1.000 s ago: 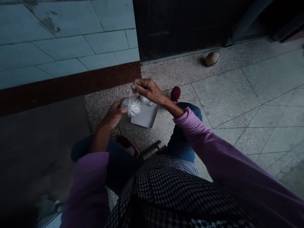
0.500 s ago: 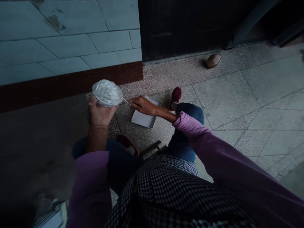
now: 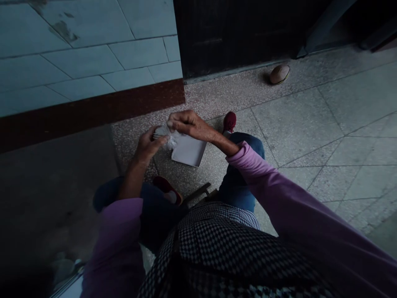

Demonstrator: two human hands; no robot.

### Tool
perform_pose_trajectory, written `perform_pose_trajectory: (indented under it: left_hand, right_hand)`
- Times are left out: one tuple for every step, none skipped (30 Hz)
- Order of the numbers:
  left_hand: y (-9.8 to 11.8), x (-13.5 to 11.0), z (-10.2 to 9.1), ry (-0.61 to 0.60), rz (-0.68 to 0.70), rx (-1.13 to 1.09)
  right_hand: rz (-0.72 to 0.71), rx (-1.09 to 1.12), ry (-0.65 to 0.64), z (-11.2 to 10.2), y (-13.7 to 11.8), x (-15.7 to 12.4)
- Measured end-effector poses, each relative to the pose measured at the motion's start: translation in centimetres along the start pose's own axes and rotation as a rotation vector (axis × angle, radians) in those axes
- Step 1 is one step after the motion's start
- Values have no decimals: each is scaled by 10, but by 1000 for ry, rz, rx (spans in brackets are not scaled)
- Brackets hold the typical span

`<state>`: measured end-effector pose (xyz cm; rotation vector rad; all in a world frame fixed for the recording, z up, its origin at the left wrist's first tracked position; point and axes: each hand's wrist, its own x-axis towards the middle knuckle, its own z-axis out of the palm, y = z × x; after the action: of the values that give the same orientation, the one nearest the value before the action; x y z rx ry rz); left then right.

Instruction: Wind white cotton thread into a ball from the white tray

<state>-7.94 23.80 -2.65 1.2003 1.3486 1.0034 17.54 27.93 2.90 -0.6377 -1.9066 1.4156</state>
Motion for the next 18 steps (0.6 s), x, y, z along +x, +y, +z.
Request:
perform_pose_trajectory:
  left_hand:
    - [3, -4, 4, -56, -4, -29]
    - [5, -7, 8, -100, -14, -70]
    - [7, -10, 10, -134, -32, -114]
    - [7, -12, 12, -160, -53, -157]
    - [8, -13, 13, -182, -73, -194]
    - [8, -13, 12, -198, -88, -223]
    - [7, -14, 12, -210, -96, -249]
    - [7, -14, 11, -219, -98, -277]
    - [8, -14, 11, -224, -95, -307]
    - [9, -15, 10, -223, -89, -345]
    - [11, -15, 10, -211, -79, -393]
    - [13, -16, 9, -187, -65, -447]
    - [15, -17, 9, -149, -46, -502]
    - [17, -17, 8, -100, -24, -552]
    - [20, -17, 7, -47, -5, -594]
    - [22, -17, 6, 1, 7, -623]
    - [24, -16, 5, 36, 12, -640]
    - [25, -16, 4, 56, 12, -646]
  right_hand:
    - [28, -31, 50, -7, 0, 1]
    - [67, -62, 91, -13, 0, 1]
    - [110, -87, 119, -16, 2, 2]
    - [146, -101, 132, -17, 4, 3]
    - [175, -105, 134, -17, 7, 4]
    - [196, -101, 127, -15, 10, 5]
    - [207, -91, 119, -13, 14, 6]
    - [209, -80, 114, -11, 19, 8]
    - [204, -71, 117, -9, 24, 9]
    - [196, -65, 127, -8, 29, 11]
    - [189, -62, 135, -8, 34, 12]
    - [184, -59, 139, -8, 39, 13]
    - [182, -56, 135, -7, 43, 13]
    - [179, -53, 118, -6, 47, 13]
    - [176, -49, 92, -4, 50, 13]
    - [173, -47, 67, -1, 53, 12]
    - [170, -49, 44, 3, 54, 11]
    - [172, -57, 20, 9, 55, 10]
